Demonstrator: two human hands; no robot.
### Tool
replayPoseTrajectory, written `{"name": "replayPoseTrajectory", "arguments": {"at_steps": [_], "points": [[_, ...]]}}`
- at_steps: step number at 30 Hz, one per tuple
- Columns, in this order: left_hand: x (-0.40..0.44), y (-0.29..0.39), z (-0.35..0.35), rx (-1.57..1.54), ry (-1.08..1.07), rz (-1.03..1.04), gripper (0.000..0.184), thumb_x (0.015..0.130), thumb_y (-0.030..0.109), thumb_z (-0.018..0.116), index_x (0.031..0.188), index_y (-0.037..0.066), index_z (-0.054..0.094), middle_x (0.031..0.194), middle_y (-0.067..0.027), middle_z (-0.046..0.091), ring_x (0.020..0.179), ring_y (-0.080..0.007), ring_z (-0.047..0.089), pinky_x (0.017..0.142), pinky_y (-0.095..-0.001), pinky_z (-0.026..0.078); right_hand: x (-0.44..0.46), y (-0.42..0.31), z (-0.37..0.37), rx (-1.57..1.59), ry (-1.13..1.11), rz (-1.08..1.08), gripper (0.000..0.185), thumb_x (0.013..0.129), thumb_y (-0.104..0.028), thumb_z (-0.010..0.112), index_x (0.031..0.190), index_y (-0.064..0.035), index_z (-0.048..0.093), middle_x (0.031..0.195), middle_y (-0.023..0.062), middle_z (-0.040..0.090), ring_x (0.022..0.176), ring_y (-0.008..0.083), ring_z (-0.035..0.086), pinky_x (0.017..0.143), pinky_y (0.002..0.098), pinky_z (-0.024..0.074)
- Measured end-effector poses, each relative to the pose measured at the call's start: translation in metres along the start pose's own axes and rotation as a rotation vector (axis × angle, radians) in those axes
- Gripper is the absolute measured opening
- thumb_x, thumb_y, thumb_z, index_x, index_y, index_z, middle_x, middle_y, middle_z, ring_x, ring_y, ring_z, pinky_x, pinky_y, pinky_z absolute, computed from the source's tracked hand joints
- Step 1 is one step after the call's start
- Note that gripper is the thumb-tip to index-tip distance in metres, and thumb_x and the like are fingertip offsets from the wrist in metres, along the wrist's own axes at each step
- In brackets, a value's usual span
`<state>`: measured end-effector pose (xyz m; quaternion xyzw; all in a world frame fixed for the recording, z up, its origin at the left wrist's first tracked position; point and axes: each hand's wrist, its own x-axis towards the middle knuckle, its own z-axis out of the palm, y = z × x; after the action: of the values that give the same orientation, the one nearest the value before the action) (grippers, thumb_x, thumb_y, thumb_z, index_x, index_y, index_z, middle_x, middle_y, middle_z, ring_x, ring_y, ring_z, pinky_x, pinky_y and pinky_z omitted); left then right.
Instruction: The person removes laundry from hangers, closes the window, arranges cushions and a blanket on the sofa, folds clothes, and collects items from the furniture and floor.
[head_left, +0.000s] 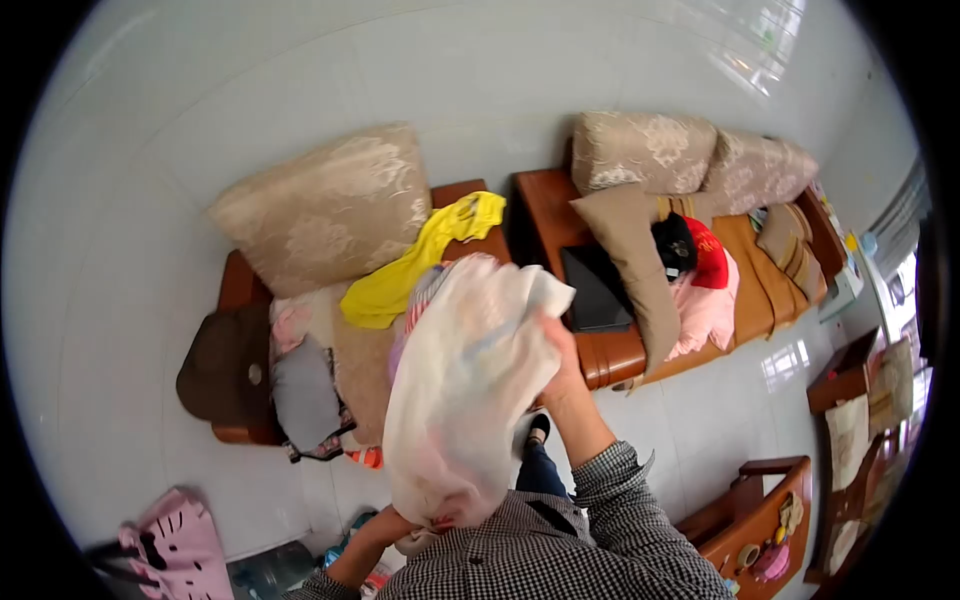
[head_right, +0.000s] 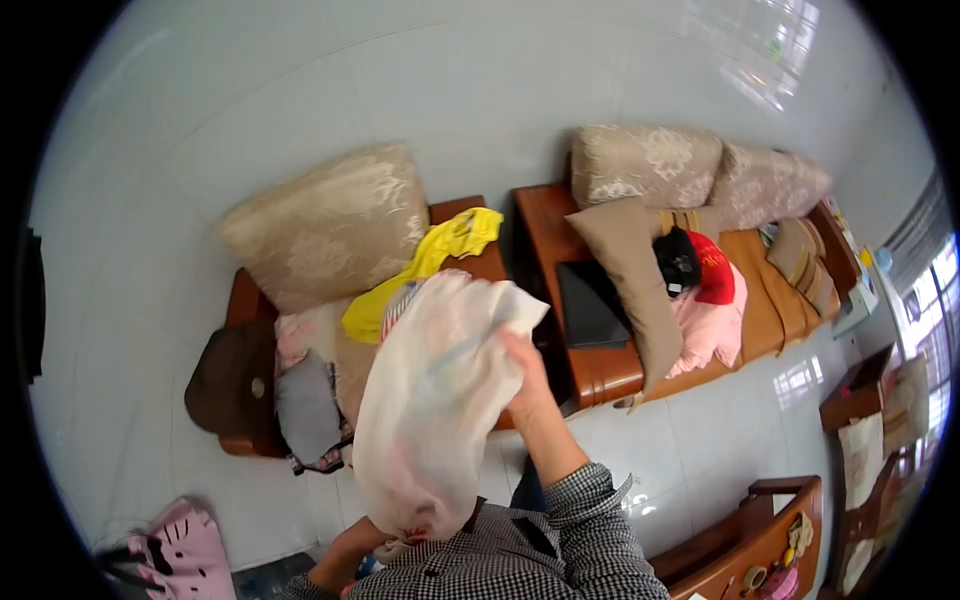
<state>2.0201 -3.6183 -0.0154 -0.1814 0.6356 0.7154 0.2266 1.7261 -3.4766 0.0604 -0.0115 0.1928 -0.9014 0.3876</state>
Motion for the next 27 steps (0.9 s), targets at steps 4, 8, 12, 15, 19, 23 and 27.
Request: {"name": "replayPoseTrajectory", "arguments": {"at_steps": [4, 8, 12, 15, 19, 23, 27], "points": [[-0.035, -0.046, -0.017, -0.142, 0.076, -0.005, 0.058, 0.065, 0.01, 0.071, 0.118, 0.002, 0.048, 0.11, -0.0072, 0.056, 0.099, -0.0157, 0.053, 0.085, -0.0272, 0.042, -0.016, 0.077, 0.057, -0.306, 0.01, 0.046, 0.049, 0.068, 0.007, 0.058, 0.114, -0.0042, 0.048, 0.102, 0.0072, 0.057, 0.09, 0.0211, 0.057, 0.08, 0.0324, 0.047], [-0.067, -0.032, -0.05, 0.167, 0.464, 0.176, 0.06, 0.062, 0.01, 0.072, 0.117, 0.002, 0.048, 0.108, -0.0081, 0.057, 0.097, -0.0169, 0.054, 0.082, -0.0295, 0.044, -0.047, 0.092, 0.087, -0.91, -0.224, -0.126, 0.041, 0.068, 0.011, 0.059, 0.107, 0.0003, 0.052, 0.1, 0.0066, 0.059, 0.092, 0.0168, 0.057, 0.078, 0.0295, 0.0475], [-0.068, 0.018, -0.057, -0.013, 0.702, 0.508, 0.063, 0.065, 0.011, 0.071, 0.121, 0.001, 0.043, 0.114, -0.0082, 0.053, 0.101, -0.0186, 0.053, 0.086, -0.0312, 0.042, -0.062, 0.119, 0.097, -1.17, -1.068, -0.521, 0.018, 0.065, -0.002, 0.062, 0.083, -0.005, 0.063, 0.085, 0.0093, 0.063, 0.079, 0.0265, 0.061, 0.074, 0.0355, 0.0472], [-0.056, 0.047, -0.054, -0.178, 0.847, 0.701, 0.06, 0.066, 0.011, 0.07, 0.119, 0.001, 0.044, 0.112, -0.0082, 0.054, 0.098, -0.0183, 0.053, 0.084, -0.0308, 0.042, -0.086, 0.152, 0.104, -1.52, -1.383, -0.883, 0.019, 0.056, -0.016, 0.058, 0.073, -0.0079, 0.06, 0.08, 0.0037, 0.059, 0.079, 0.0218, 0.057, 0.063, 0.034, 0.0476], [-0.074, 0.04, -0.052, -0.228, 0.895, 0.727, 0.057, 0.067, 0.012, 0.069, 0.118, 0.001, 0.045, 0.109, -0.0081, 0.055, 0.095, -0.018, 0.053, 0.082, -0.0302, 0.042, -0.123, 0.164, 0.074, -1.484, -1.604, -0.739, 0.014, 0.056, -0.017, 0.054, 0.067, -0.0098, 0.054, 0.079, 0.0013, 0.054, 0.084, 0.0196, 0.052, 0.064, 0.0303, 0.0457], [-0.113, 0.013, -0.028, -0.191, 0.862, 0.631, 0.054, 0.068, 0.012, 0.067, 0.116, 0.001, 0.046, 0.106, -0.0081, 0.055, 0.093, -0.0176, 0.054, 0.079, -0.0297, 0.043, -0.122, 0.154, 0.039, -1.575, -1.525, -0.727, 0.014, 0.059, -0.015, 0.057, 0.072, -0.0107, 0.057, 0.083, 0.0005, 0.053, 0.08, 0.019, 0.049, 0.068, 0.031, 0.0437], [-0.113, 0.034, -0.03, -0.159, 1.025, 0.694, 0.051, 0.07, 0.013, 0.066, 0.115, 0.0, 0.047, 0.103, -0.008, 0.056, 0.09, -0.0173, 0.054, 0.077, -0.0291, 0.043, -0.11, 0.112, 0.024, -1.667, -1.166, -0.342, 0.028, 0.066, -0.01, 0.06, 0.094, -0.0069, 0.059, 0.101, 0.0058, 0.056, 0.094, 0.0225, 0.051, 0.076, 0.0326, 0.0431]]}}
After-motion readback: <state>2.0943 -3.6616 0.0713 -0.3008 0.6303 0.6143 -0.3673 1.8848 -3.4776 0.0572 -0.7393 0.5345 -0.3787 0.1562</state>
